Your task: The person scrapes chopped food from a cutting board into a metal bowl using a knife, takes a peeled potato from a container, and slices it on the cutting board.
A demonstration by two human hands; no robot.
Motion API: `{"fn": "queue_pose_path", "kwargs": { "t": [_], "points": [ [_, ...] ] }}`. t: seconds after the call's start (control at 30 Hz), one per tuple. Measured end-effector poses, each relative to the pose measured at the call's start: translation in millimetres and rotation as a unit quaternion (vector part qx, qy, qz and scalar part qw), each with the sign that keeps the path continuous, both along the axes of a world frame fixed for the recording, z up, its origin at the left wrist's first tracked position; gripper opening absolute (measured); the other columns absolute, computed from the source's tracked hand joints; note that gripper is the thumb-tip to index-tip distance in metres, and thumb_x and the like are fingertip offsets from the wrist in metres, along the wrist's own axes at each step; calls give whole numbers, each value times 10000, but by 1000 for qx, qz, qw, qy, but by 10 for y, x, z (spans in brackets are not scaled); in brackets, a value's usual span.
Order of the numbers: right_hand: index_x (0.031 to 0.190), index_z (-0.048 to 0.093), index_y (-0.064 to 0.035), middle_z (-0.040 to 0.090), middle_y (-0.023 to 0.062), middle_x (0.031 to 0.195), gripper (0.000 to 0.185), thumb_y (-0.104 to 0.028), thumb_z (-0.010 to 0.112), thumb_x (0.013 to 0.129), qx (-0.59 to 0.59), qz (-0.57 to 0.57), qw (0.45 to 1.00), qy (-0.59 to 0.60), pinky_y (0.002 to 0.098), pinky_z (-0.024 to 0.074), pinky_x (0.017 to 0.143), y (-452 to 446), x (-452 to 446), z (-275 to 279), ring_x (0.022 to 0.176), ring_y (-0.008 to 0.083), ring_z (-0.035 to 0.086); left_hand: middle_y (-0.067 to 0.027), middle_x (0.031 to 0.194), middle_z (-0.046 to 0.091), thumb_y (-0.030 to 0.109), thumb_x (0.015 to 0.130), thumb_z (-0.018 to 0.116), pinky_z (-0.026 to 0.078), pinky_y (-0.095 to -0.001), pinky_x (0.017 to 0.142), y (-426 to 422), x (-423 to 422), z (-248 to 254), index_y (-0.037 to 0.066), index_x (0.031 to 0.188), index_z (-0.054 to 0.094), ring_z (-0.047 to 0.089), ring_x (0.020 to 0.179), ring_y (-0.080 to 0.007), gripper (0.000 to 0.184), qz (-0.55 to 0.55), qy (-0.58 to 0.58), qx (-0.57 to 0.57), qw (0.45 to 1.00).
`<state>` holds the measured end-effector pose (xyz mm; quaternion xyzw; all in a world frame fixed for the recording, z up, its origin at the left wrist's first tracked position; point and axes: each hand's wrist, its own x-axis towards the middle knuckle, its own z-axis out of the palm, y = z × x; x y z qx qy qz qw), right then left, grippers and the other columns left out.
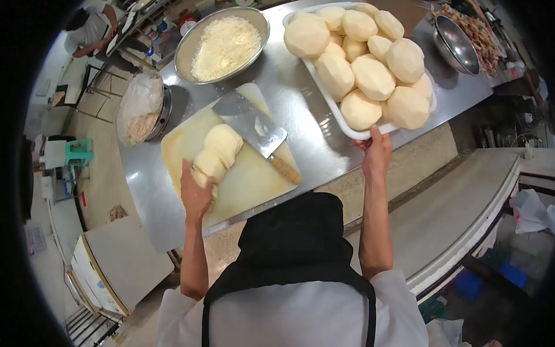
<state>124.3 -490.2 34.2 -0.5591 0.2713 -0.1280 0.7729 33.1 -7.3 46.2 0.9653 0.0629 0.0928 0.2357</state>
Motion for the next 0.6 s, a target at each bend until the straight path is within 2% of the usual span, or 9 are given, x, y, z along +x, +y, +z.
{"fn": "queue_pose_path", "kwargs": {
  "t": [0.13,0.17,0.23,0.3,0.33,0.37,0.47,0.5,0.6],
  "points": [
    [998,585,-48,681,74,793,362,-387,518,1105,67,76,994,-40,350,596,622,12,-194,-83,633,183,665,-297,1563,441,436,754,877,383,-552,1154,-87,16,6,-27,1581,363,453,1403,-478,1078,-21,53,49,997],
    [1022,610,-65,689,58,830,448,-479,465,1111,100,119,988,-7,356,600,674,73,-323,-134,692,178,683,-292,1538,467,417,770,868,396,-548,1139,-60,19,-32,-25,1570,384,466,1384,-486,1034,-44,30,43,998],
    [1084,629,-43,691,70,870,396,-438,589,1070,-104,226,954,165,405,600,778,470,-596,-100,814,206,707,-290,1513,488,419,774,864,399,-550,1133,-16,58,-43,-23,1573,383,466,1382,-485,1032,-44,45,27,998],
    [1151,631,-19,697,137,997,345,-291,743,971,-420,294,858,11,429,583,867,1143,-736,115,961,286,705,-288,1498,500,429,776,863,401,-550,1128,24,69,-74,-22,1578,375,467,1379,-482,1042,-48,53,15,997],
    [1208,614,-15,679,159,1058,376,-200,773,922,-470,328,817,-55,427,565,886,1340,-687,228,1012,313,686,-287,1495,501,439,775,865,401,-549,1126,40,78,-95,-21,1583,369,467,1378,-481,1054,-51,51,12,997],
    [1266,597,-11,661,180,1120,455,-108,803,872,-514,359,770,-122,424,547,905,1484,-606,291,1064,340,666,-287,1493,503,448,774,867,402,-548,1124,59,60,-94,-21,1588,363,468,1377,-480,1066,-54,47,11,997],
    [1357,543,-19,621,228,1211,576,-74,778,834,-566,472,676,9,446,523,954,1709,-449,281,1162,407,610,-291,1525,477,521,771,858,391,-552,1125,73,22,69,-11,1595,368,463,1377,-490,1096,-56,27,-9,998],
    [1422,493,-6,648,245,1160,649,-71,743,826,-566,472,675,-36,492,530,902,1646,-409,178,1080,442,637,-295,1539,463,515,769,861,383,-553,1136,76,-50,149,-5,1597,368,457,1385,-491,1096,-30,22,25,999],
    [1403,502,24,677,276,1105,619,-105,716,836,-532,453,714,-43,526,557,826,1511,-313,261,961,448,683,-298,1581,421,508,763,864,360,-562,1160,77,-397,171,14,1603,372,437,1408,-494,1092,23,4,90,996]
  ]
}}
